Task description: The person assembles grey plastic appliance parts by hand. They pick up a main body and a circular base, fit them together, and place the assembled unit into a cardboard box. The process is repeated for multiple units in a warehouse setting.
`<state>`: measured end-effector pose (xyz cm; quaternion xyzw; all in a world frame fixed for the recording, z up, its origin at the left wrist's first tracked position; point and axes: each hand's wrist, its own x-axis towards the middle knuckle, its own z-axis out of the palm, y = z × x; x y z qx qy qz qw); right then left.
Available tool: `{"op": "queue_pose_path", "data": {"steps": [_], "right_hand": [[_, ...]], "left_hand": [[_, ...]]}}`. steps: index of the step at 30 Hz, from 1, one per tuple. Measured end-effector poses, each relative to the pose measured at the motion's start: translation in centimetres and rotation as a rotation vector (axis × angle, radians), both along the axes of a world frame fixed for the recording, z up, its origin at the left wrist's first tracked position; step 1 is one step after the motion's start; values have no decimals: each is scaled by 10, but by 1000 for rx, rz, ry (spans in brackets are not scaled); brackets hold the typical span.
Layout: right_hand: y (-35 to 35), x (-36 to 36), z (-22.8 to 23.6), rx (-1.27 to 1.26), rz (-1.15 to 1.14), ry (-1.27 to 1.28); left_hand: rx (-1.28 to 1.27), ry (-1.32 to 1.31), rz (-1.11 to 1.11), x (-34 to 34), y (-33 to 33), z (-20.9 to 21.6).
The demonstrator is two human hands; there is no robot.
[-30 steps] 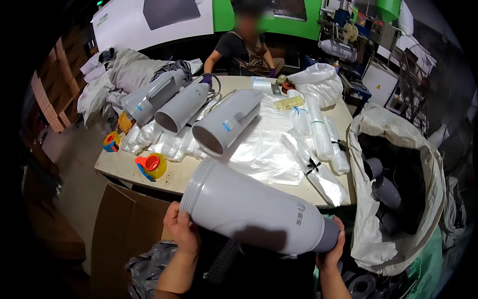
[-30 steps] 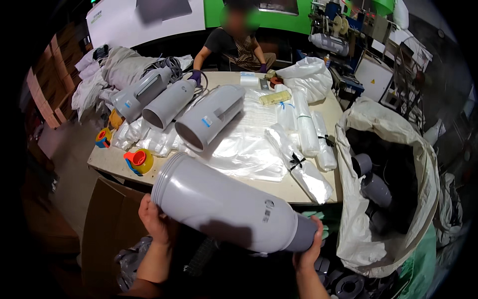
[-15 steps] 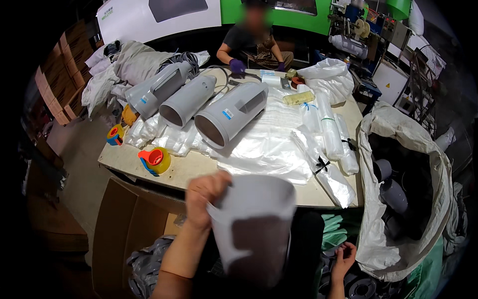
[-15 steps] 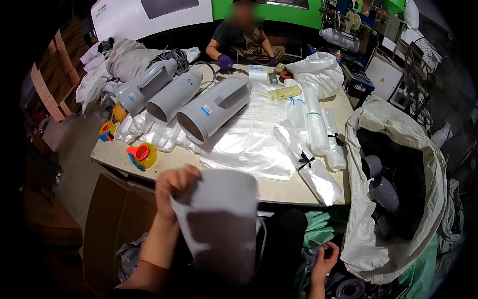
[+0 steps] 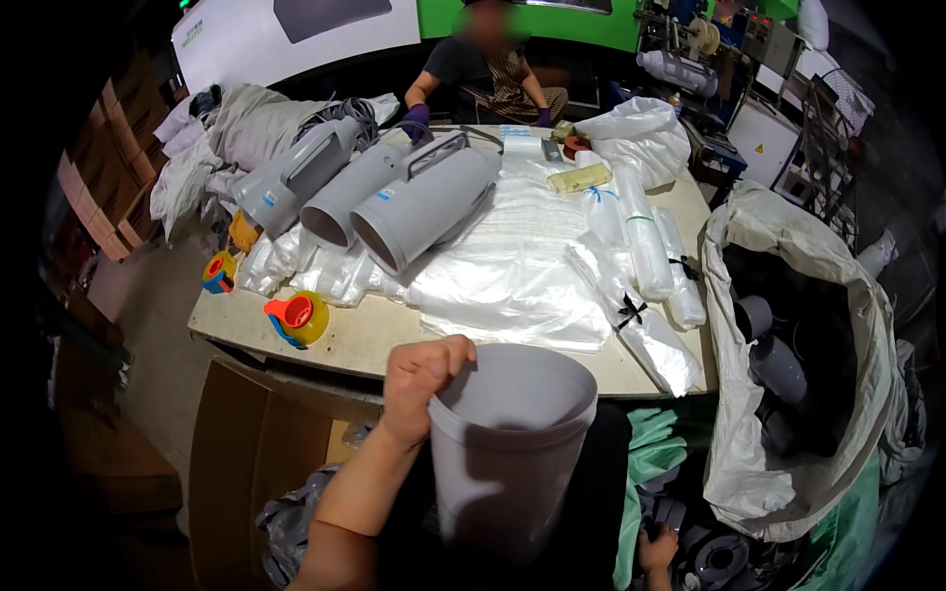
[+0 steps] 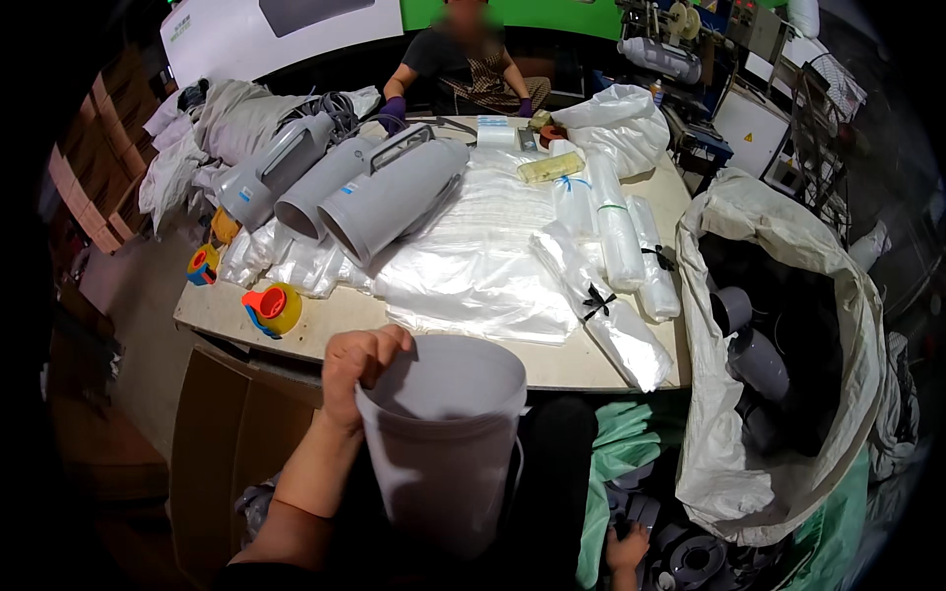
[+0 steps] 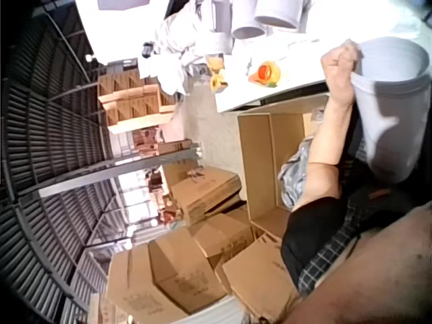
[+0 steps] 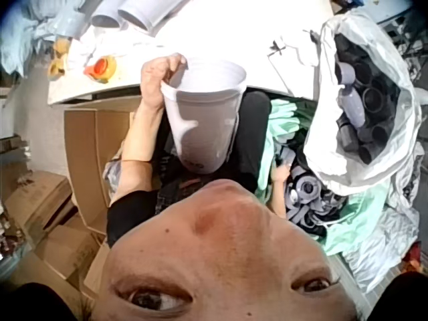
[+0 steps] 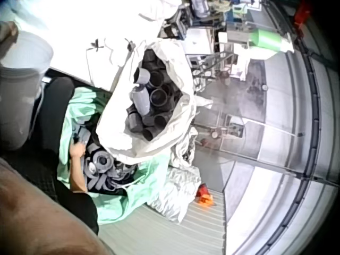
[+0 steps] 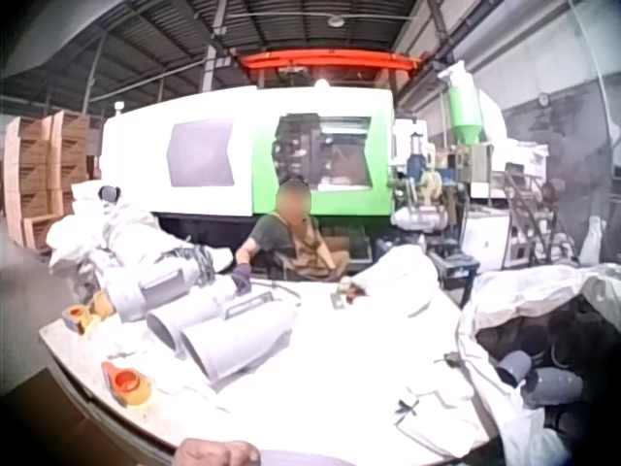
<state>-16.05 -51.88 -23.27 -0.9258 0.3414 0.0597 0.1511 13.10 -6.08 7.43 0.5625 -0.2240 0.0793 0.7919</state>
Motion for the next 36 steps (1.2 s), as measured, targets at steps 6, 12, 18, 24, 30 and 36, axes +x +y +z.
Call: {"op": "queue_pose_path", "data": {"steps": [6,12,18,24,30,36], "right_hand": [[-16,-28,49,166,465,-169],[-26,-20,59,125,421,191],[-8,107,204,-109,389,-537],[148,229,326,265,899,-1456],[252,220,302,1369,473,-1122],[257,206,305,1424,355,-1064]], "left_hand": [[9,15,-124,-7,0,-10],[74,117,-197,-4,-13,-17],[114,136,-384,4,-18,-9],[214,149,-502,0,-28,8],[174,226,-300,-27,2,32],[-49,182,-220,-49,-10,9]]}}
